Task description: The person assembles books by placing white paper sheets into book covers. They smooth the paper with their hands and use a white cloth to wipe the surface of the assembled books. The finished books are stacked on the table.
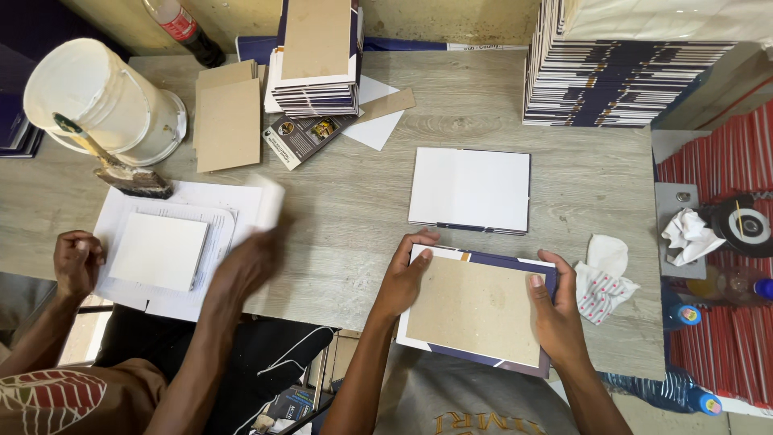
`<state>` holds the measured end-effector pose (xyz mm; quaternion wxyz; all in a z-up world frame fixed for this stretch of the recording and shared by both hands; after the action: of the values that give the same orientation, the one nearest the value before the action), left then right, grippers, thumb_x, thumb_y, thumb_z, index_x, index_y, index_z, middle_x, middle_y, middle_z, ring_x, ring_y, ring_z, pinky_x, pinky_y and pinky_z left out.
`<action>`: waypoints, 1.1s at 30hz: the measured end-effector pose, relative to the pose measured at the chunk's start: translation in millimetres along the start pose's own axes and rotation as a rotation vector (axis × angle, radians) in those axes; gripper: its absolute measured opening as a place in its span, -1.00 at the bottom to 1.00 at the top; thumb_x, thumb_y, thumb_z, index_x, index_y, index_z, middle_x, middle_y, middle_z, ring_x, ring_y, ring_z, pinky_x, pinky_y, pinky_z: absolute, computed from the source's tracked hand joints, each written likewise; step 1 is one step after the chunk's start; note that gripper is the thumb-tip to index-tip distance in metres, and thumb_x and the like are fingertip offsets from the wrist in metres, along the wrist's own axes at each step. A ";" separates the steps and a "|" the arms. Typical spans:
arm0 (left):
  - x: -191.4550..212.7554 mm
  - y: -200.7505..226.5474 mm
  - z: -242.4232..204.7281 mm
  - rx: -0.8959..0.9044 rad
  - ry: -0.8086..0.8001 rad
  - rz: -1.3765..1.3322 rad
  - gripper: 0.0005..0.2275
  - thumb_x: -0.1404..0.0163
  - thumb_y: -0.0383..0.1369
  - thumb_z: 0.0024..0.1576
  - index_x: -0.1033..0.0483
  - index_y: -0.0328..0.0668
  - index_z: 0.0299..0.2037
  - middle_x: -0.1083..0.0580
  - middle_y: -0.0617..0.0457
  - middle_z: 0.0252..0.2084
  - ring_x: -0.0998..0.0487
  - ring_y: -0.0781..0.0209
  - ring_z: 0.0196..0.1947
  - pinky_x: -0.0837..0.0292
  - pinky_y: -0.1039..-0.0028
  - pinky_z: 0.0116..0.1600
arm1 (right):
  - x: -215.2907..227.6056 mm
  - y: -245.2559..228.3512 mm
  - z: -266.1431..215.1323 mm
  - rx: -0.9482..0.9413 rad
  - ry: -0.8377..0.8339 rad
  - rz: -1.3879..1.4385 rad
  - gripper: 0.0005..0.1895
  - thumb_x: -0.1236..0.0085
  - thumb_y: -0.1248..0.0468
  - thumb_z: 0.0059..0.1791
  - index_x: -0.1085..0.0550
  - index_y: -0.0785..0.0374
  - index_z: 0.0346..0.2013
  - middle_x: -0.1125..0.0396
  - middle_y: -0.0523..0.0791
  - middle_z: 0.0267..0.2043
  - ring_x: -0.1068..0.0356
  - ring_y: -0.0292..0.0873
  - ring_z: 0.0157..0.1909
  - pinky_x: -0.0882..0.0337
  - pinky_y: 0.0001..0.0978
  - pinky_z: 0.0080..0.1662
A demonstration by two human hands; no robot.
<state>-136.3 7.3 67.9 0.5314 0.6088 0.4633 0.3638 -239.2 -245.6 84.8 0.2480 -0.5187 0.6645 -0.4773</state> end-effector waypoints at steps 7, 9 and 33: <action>1.3 -10.6 4.9 -0.028 -0.019 -0.031 -0.87 0.16 -0.25 0.44 -0.44 0.06 0.06 -0.46 0.09 0.32 -0.15 0.09 0.64 0.06 0.13 0.63 | -4.8 1.7 2.2 -0.029 -0.042 0.012 -0.41 0.07 -0.05 0.12 -0.22 -0.02 0.43 -0.34 -0.09 0.25 -0.40 -0.13 0.19 -0.41 -0.21 0.16; -1.1 -8.3 4.8 0.015 -0.059 -0.063 -0.83 0.15 -0.15 0.42 -0.43 0.09 0.05 -0.41 0.05 0.41 -0.25 0.15 0.56 -0.07 0.24 0.53 | -3.2 -1.1 -0.5 -0.081 -0.017 -0.026 -0.38 0.03 -0.05 0.09 -0.23 -0.02 0.45 -0.35 -0.08 0.20 -0.43 -0.10 0.11 -0.45 -0.18 0.07; 340.7 -56.1 83.8 0.417 0.667 0.929 -0.65 0.10 -0.48 0.07 -0.44 0.00 0.08 -0.41 -0.10 0.21 -0.30 -0.22 0.33 -0.17 -0.02 0.37 | 66.2 34.6 24.4 0.143 0.197 0.272 -0.65 0.02 0.11 0.29 -0.38 0.29 0.25 -0.34 0.05 0.27 -0.40 0.01 0.32 -0.49 -0.18 0.25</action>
<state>36.5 305.5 -18.5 0.0130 0.6917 0.3524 0.6303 -257.1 -315.9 54.5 0.2805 -0.3557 0.7139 -0.5339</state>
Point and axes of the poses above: each hand's wrist, its own z-axis towards the middle knuckle, its own x-axis out of the back of the hand, y = z × x, the point moved 10 cm from there along z, towards the middle knuckle
